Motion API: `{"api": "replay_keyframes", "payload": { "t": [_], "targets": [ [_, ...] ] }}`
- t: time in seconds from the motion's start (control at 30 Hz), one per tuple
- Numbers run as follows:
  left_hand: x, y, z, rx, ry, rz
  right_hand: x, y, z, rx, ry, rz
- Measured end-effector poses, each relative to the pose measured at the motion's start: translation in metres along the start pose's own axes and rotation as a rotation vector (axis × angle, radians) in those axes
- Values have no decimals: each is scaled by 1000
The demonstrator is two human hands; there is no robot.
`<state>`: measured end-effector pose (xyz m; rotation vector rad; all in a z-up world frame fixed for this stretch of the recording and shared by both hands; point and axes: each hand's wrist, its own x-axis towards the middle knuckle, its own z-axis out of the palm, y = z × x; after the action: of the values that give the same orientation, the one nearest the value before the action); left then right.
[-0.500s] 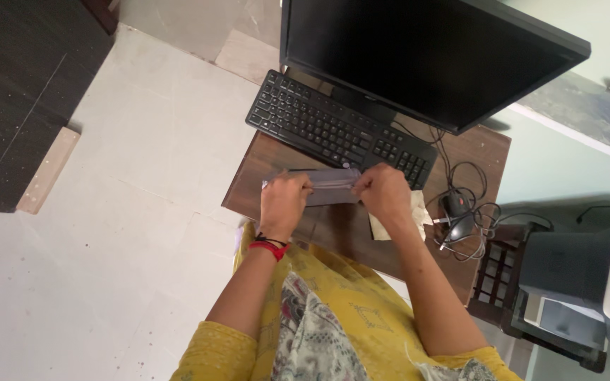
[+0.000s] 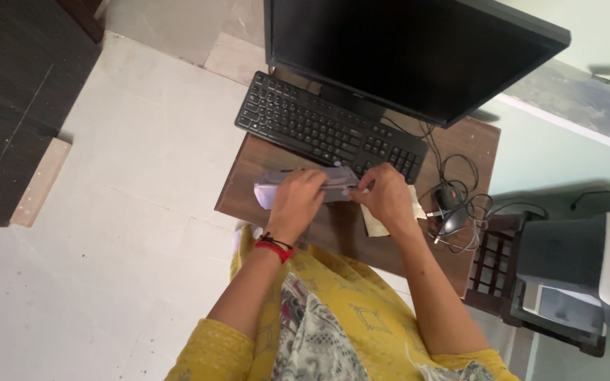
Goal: The person picks up several markers and places them into a pencil pouch. They then wipe a ledge, a plush toy, and the pencil pouch using a cloth before placing the markers back into the plush toy's holder.
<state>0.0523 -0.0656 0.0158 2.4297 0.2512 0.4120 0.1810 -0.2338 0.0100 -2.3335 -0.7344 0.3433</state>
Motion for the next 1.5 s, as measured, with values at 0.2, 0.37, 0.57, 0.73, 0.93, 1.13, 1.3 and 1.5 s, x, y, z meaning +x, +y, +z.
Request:
{"api": "replay_keyframes", "payload": {
  "t": [0.2, 0.37, 0.57, 0.73, 0.93, 1.13, 1.3, 1.5],
  "targets": [
    [10, 4, 25, 56, 29, 102, -6, -5, 3, 32, 64, -57],
    [13, 5, 34, 115, -7, 100, -11, -16, 7, -35, 99, -108],
    [11, 8, 33, 80, 4, 57, -13, -22, 16, -23, 100, -95],
    [7, 6, 36, 82, 7, -9, -10, -9, 23, -35, 108, -60],
    [8, 10, 35, 51, 42, -67, -11, 3, 11, -7, 98, 31],
    [7, 12, 34, 38, 32, -61, -14, 13, 11, 3, 83, 114],
    [4, 9, 31, 29, 51, -24, -16, 13, 15, -5, 111, 21],
    [-4, -12, 21, 227, 23, -109, -21, -6, -1, 66, 77, -216]
  ]
}}
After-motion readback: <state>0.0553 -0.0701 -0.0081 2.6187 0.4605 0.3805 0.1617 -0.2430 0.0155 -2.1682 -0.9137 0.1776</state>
